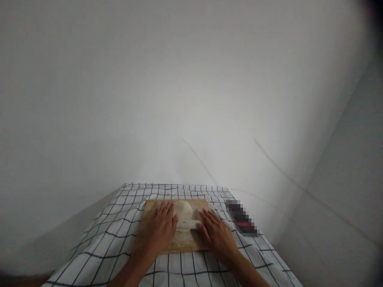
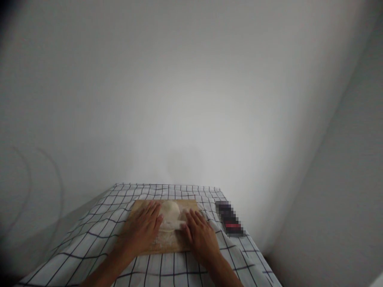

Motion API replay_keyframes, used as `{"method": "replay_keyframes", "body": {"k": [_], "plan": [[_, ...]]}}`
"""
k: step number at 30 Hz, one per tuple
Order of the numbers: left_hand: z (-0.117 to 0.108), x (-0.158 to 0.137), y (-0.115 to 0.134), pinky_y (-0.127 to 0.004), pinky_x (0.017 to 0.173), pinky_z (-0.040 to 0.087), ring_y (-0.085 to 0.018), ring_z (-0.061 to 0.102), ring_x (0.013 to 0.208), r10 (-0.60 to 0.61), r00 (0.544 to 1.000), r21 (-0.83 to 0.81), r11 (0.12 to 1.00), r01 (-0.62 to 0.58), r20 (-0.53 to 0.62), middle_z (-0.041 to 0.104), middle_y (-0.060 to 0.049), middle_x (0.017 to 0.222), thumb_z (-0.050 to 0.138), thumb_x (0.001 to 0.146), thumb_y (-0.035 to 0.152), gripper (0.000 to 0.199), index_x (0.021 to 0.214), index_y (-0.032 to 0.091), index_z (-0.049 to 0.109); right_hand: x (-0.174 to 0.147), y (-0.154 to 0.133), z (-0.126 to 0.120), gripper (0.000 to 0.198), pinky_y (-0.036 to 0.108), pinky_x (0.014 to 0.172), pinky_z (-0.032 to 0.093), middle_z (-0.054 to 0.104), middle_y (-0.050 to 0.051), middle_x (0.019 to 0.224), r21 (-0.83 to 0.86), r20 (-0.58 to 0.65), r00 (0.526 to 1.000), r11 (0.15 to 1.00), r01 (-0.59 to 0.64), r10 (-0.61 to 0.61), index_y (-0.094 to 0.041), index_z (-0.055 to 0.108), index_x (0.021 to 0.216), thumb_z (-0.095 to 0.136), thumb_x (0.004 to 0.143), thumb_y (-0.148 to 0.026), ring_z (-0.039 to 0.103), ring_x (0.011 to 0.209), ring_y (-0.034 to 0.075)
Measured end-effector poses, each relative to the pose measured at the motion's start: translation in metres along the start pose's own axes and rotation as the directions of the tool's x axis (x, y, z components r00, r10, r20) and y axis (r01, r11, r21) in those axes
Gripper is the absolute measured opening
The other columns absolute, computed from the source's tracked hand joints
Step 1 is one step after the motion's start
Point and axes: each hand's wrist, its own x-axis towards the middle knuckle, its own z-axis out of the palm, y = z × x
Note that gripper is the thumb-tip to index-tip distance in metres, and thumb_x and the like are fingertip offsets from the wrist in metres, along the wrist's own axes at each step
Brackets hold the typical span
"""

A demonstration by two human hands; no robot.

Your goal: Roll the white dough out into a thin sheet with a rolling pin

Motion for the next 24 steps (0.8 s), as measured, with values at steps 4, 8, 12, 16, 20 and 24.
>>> {"method": "replay_keyframes", "body": {"k": [4,8,12,16,20,24], "plan": [[-0.003,0.002,0.000,-0.059,0.113,0.044,-0.034,0.054,0.139,-0.003,0.999,0.012,1.000,0.002,0.043,0.061,-0.020,0.145,0.034,0.105,0.034,0.048,0.139,0.010,0.058,0.006,0.004,0.001,0.053,0.048,0.120,0.038,0.054,0.011,0.154,0.003,0.007,1.000,1.000,0.019,-0.019,-0.019,0.056,0.148,0.034,0.108,-0.045,0.047,0.145,0.029],[-0.009,0.016,-0.002,-0.058,0.110,0.047,-0.034,0.060,0.132,-0.029,0.997,0.038,0.999,0.027,0.075,0.067,-0.019,0.138,0.035,0.105,0.033,0.045,0.134,0.013,0.062,0.031,0.008,-0.001,0.050,0.041,0.114,0.043,0.067,0.011,0.140,0.040,0.032,0.998,0.998,0.054,-0.055,-0.020,0.071,0.127,0.029,0.110,-0.042,0.059,0.132,0.026],[-0.011,0.032,-0.009,-0.059,0.104,0.050,-0.036,0.064,0.126,-0.008,0.998,0.040,0.999,0.005,0.069,0.071,-0.019,0.131,0.036,0.103,0.031,0.043,0.132,0.016,0.063,0.059,0.010,-0.003,0.053,0.037,0.105,0.048,0.071,0.010,0.133,0.033,0.042,0.999,0.999,0.025,-0.026,-0.021,0.072,0.120,0.025,0.110,-0.044,0.065,0.123,0.023],[-0.007,0.042,-0.021,-0.058,0.097,0.054,-0.037,0.064,0.125,0.005,0.997,0.038,0.999,-0.007,0.073,0.071,-0.019,0.130,0.039,0.102,0.031,0.039,0.130,0.018,0.063,0.081,0.014,0.002,0.053,0.038,0.100,0.050,0.071,0.011,0.133,-0.009,0.071,0.996,0.999,-0.046,0.047,-0.021,0.072,0.121,0.025,0.110,-0.044,0.066,0.122,0.025],[0.001,0.048,-0.025,-0.058,0.099,0.054,-0.036,0.064,0.125,0.007,0.996,0.035,0.999,-0.010,0.085,0.070,-0.019,0.133,0.040,0.103,0.028,0.038,0.133,0.018,0.060,0.090,0.017,0.007,0.050,0.039,0.097,0.051,0.072,0.011,0.128,-0.010,0.071,0.994,0.997,-0.078,0.078,-0.022,0.072,0.121,0.026,0.109,-0.040,0.067,0.118,0.025],[0.006,0.042,-0.016,-0.058,0.108,0.049,-0.035,0.061,0.131,0.003,0.996,0.022,1.000,-0.005,0.092,0.066,-0.022,0.138,0.038,0.103,0.025,0.039,0.135,0.013,0.059,0.077,0.013,0.005,0.050,0.037,0.106,0.046,0.069,0.011,0.135,-0.008,0.057,0.996,0.998,-0.063,0.063,-0.019,0.072,0.121,0.026,0.109,-0.036,0.063,0.124,0.024]]}}
